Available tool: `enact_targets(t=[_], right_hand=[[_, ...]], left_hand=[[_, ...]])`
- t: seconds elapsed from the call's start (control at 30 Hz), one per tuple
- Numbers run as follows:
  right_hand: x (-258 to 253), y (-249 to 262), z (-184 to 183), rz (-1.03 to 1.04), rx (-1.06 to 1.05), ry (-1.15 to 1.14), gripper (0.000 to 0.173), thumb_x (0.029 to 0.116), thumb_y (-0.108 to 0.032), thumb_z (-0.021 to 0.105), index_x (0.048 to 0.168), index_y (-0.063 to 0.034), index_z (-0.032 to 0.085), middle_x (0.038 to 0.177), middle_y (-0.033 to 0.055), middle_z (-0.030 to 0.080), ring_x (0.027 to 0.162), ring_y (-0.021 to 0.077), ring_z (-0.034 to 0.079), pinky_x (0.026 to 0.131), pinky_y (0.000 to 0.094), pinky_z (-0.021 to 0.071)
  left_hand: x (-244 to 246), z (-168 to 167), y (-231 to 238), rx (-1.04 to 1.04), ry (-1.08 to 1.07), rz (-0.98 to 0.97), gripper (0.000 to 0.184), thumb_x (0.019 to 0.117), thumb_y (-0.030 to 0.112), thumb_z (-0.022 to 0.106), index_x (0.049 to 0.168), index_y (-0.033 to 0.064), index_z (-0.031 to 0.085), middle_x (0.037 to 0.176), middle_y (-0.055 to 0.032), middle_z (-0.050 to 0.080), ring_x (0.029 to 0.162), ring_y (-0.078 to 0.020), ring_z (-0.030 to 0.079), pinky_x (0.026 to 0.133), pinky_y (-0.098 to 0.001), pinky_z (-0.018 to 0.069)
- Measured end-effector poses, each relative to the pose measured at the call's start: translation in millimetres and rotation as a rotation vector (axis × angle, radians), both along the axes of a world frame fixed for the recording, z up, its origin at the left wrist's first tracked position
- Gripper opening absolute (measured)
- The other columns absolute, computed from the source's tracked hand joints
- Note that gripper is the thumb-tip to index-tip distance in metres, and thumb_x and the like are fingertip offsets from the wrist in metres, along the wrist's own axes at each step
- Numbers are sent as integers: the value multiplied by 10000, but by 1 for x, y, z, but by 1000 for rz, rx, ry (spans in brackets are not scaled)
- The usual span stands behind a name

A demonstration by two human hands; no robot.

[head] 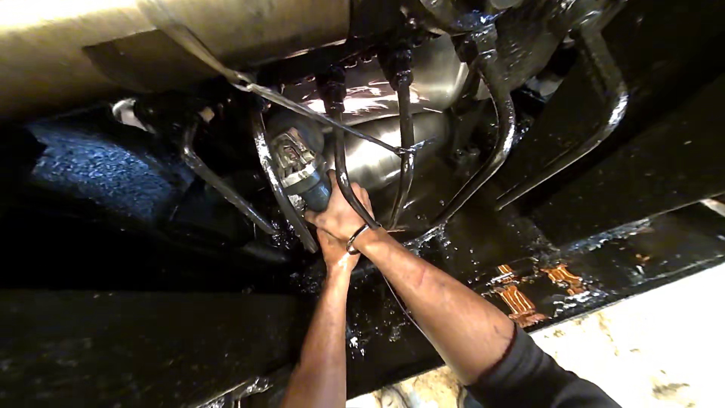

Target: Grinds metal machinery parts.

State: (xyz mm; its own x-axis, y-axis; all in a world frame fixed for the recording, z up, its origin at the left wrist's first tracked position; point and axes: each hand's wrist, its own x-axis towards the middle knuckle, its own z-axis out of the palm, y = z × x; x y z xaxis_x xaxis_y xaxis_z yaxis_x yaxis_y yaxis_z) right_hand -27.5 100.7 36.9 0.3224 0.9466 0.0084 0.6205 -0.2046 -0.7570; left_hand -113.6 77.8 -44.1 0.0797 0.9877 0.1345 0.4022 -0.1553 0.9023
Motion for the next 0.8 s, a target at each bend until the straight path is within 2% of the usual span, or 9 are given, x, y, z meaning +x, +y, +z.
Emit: enact_targets(t=[0.3, 0.4, 0.5, 0.63, 0.8], right_hand=[[2, 2, -3, 1, 25, -2, 817, 651, -609, 827, 1319, -189, 612, 1030, 82, 737, 917, 266, 723, 739, 526, 593], [2, 1, -3, 13, 18, 4, 829, 654, -608, 825, 1332, -185, 605, 1034, 85, 736, 932, 268, 720, 755, 527, 590], [2, 2, -4, 8, 15, -3, 850, 650, -615, 824, 1347, -185, 598, 1045, 90, 732, 940, 272, 716, 762, 524, 586], [2, 3, -6, -4, 20, -17, 844, 651, -636, 811, 1339, -191, 609, 1043, 84, 737, 941, 262, 720, 765, 520, 591], [4, 1, -8, 4, 34, -49, 868, 696, -663, 774, 1379, -152, 616, 1055, 99, 742, 980, 278, 715, 806, 519, 586]], left_hand=[[2, 1, -1, -12, 18, 5, 780, 811, 138, 841, 1458, 12, 422, 1351, -116, 604, 1266, -141, 561, 1097, -322, 461], [2, 2, -1, -9, 9, 11, 755, 809, 134, 841, 1441, 20, 444, 1328, -107, 618, 1245, -133, 576, 1088, -323, 471], [2, 2, -1, -22, 52, 3, 755, 838, 132, 826, 1465, 10, 424, 1371, -127, 595, 1284, -152, 553, 1119, -332, 441], [4, 3, -3, -16, 36, 4, 747, 829, 117, 831, 1454, 20, 434, 1350, -111, 608, 1260, -141, 569, 1097, -323, 461], [4, 4, -3, 7, 122, 3, 777, 812, 151, 841, 1458, -1, 436, 1381, -151, 584, 1299, -189, 540, 1126, -358, 427]])
